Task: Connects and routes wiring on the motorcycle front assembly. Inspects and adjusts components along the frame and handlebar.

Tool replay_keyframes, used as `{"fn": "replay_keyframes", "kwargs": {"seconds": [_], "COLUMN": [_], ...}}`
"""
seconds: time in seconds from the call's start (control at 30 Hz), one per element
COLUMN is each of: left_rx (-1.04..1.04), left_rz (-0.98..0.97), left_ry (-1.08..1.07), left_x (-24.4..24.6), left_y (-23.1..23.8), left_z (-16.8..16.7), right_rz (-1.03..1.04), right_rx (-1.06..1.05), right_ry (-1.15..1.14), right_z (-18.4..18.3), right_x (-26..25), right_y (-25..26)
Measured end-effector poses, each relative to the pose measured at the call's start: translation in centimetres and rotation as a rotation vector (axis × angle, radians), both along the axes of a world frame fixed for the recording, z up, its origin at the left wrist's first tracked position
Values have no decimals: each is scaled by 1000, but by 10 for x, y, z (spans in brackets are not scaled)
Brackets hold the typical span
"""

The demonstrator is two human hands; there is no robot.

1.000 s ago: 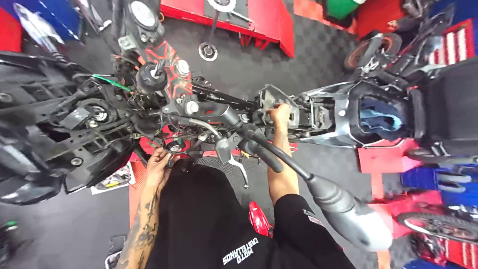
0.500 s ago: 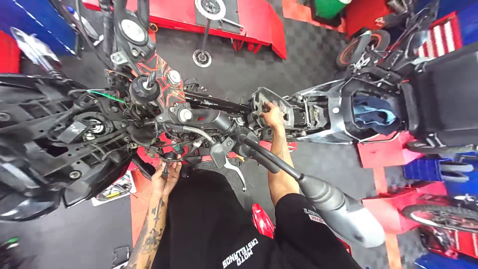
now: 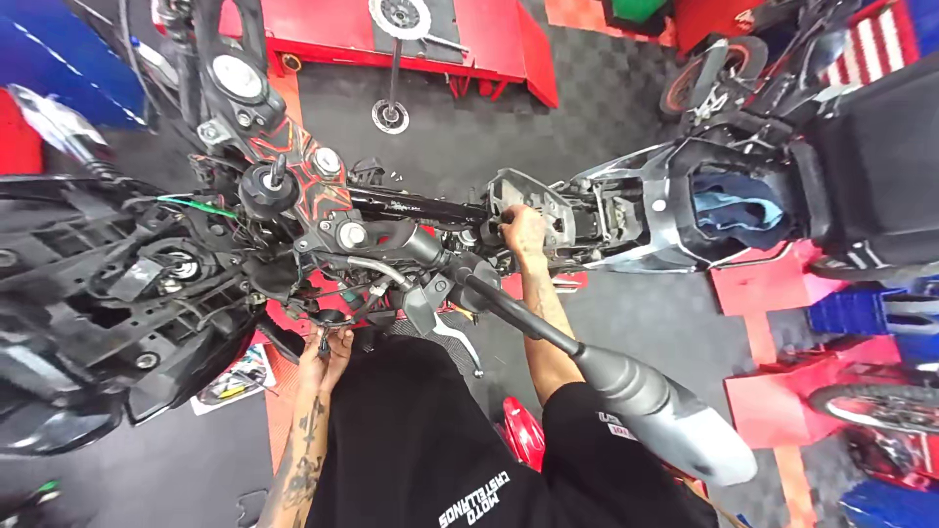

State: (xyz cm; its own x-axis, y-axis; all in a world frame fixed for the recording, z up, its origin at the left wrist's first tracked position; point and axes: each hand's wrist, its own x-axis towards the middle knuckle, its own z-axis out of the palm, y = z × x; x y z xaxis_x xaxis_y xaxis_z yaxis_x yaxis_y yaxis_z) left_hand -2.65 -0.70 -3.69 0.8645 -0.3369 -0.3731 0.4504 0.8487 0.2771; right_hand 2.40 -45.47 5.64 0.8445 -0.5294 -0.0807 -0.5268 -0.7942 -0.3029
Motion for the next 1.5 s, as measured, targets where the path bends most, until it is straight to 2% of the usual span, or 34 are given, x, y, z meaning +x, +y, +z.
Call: {"fn": "replay_keyframes", "kwargs": {"seconds": [0.17, 0.3, 0.37, 0.43, 0.53, 0.63, 0.7, 0.77, 0.8, 0.83, 0.9, 0.97, 1.03, 1.1, 1.23, 1.3, 1.5], "left_rx": [144, 190, 292, 515, 873, 1044, 985, 863, 780, 681, 450, 291, 202, 231, 638, 770, 822], "left_rz": [-18, 60, 96, 96, -1, -65, -91, -159, -185, -204, -206, -156, -119, -148, -262, -299, -336], "left_ry": [-132, -143, -131, -149, -215, -261, -280, -265, -231, -179, -73, 7, -3, -96, -154, -145, -105], "left_x": [-1, 8, 9, 11, 11, 9, 8, 8, 9, 10, 14, 15, 18, 19, 22, 25, 34], "left_y": [-4, -14, -20, -21, -10, 2, 9, 16, 18, 18, 15, 8, 4, 4, 6, 5, 7], "left_z": [4, -3, 0, 8, 21, 38, 48, 51, 51, 51, 46, 44, 45, 48, 65, 70, 82], "right_rz": [30, 50, -9, -51, -79, -169, -281, -506, -614, -651, -578, -554, -549, -507, -418, -345, -141], "right_rx": [40, 88, 171, 270, 509, 835, 1100, 1396, 1463, 1484, 1524, 1565, 1573, 1578, 1648, 1691, 1643], "right_ry": [49, 2, -54, -187, -532, -714, -696, -619, -536, -421, -217, -142, -119, -113, -135, -178, -313], "right_z": [-4, 15, 21, 30, 34, 29, 17, -2, -9, -18, -36, -50, -55, -53, -49, -48, -34], "right_x": [11, -2, -6, -16, -52, -100, -135, -169, -178, -186, -198, -203, -195, -181, -153, -139, -97], "right_y": [-10, 0, -1, 0, 9, 30, 48, 70, 85, 99, 126, 153, 177, 194, 220, 230, 252]}}
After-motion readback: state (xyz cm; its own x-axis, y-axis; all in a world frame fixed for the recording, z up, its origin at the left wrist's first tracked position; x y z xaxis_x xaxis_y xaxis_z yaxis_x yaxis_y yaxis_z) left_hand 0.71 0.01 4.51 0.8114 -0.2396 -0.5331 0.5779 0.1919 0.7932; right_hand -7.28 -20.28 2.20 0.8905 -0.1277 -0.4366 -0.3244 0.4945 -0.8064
